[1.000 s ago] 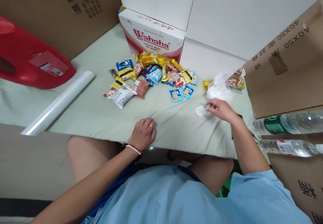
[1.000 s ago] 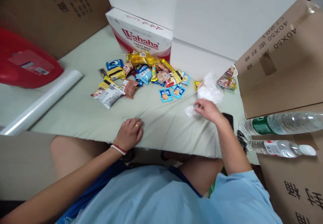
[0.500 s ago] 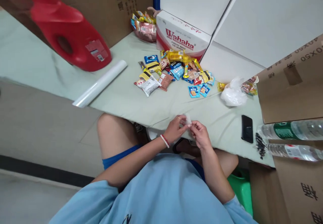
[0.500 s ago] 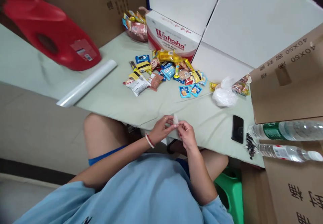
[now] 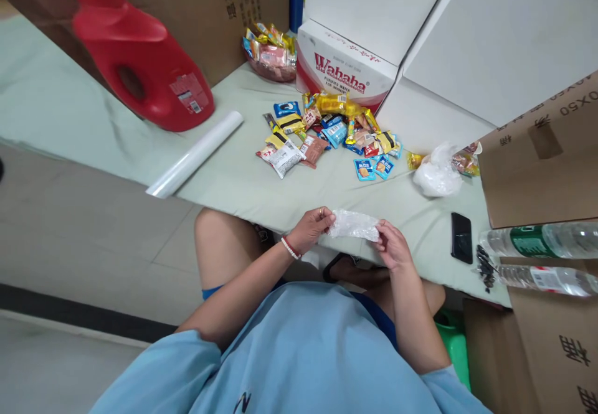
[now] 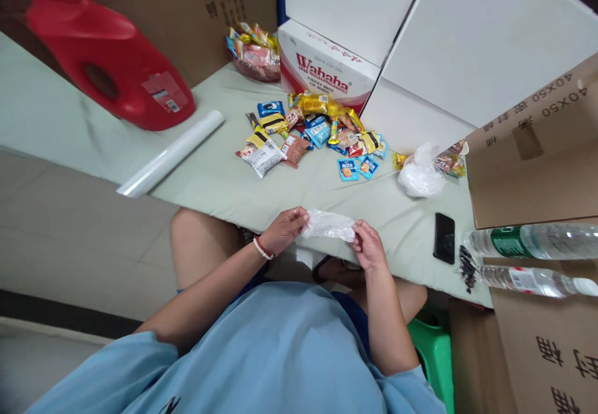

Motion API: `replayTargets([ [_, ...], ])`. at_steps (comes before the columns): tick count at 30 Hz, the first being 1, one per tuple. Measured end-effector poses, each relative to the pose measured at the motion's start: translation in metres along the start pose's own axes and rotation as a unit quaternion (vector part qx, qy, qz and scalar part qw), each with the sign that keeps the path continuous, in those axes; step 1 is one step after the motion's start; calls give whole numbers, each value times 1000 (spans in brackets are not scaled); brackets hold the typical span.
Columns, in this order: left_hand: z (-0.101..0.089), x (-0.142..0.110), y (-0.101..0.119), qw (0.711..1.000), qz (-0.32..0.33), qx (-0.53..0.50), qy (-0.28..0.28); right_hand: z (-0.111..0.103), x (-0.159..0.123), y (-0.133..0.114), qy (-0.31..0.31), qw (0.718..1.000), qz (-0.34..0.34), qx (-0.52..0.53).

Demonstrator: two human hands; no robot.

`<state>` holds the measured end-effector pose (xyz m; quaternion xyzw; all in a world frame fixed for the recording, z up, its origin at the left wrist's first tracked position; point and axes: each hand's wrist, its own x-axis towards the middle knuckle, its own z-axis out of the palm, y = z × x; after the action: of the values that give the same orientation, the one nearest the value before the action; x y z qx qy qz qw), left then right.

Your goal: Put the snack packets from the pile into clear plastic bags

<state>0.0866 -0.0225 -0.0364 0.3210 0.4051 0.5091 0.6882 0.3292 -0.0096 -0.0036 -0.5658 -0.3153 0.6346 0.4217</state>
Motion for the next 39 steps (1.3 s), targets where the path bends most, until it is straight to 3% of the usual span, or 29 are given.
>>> replayTargets([
  [2,2,0,2,1000,7,12,3,3,-2,2,59,995,-58,-60],
  [4,5,0,3,999,13,38,-5,6,-7,1,78,986,-106,-99],
  [8,16,-2,4,994,7,87,-70,18,-23,-2,-55,969,-165,-178],
  [11,25,-2,3,992,2,77,-100,25,-30,4,-133,955,-169,-203],
  [18,17,2,5,998,-16,-63,6,16,-23,6,-42,986,-141,-78],
  [23,9,2,3,998,-16,-43,45,17,-27,-2,-13,990,-140,18],
  [25,7,-1,2,996,23,24,86,17,-28,-2,-15,988,-147,32],
  [27,6,-4,3,977,118,138,110,16,-28,-1,-30,985,-172,13],
  [29,8,-7,5,942,214,252,66,15,-27,2,-54,977,-204,-28],
  [31,10,-8,6,912,245,328,9,15,-26,4,-80,968,-230,-62],
  [35,13,-2,-2,906,183,383,-12,19,-28,4,-108,965,-233,-45],
  [39,5,2,-8,955,97,280,-5,15,-31,-2,-81,975,-201,42],
])
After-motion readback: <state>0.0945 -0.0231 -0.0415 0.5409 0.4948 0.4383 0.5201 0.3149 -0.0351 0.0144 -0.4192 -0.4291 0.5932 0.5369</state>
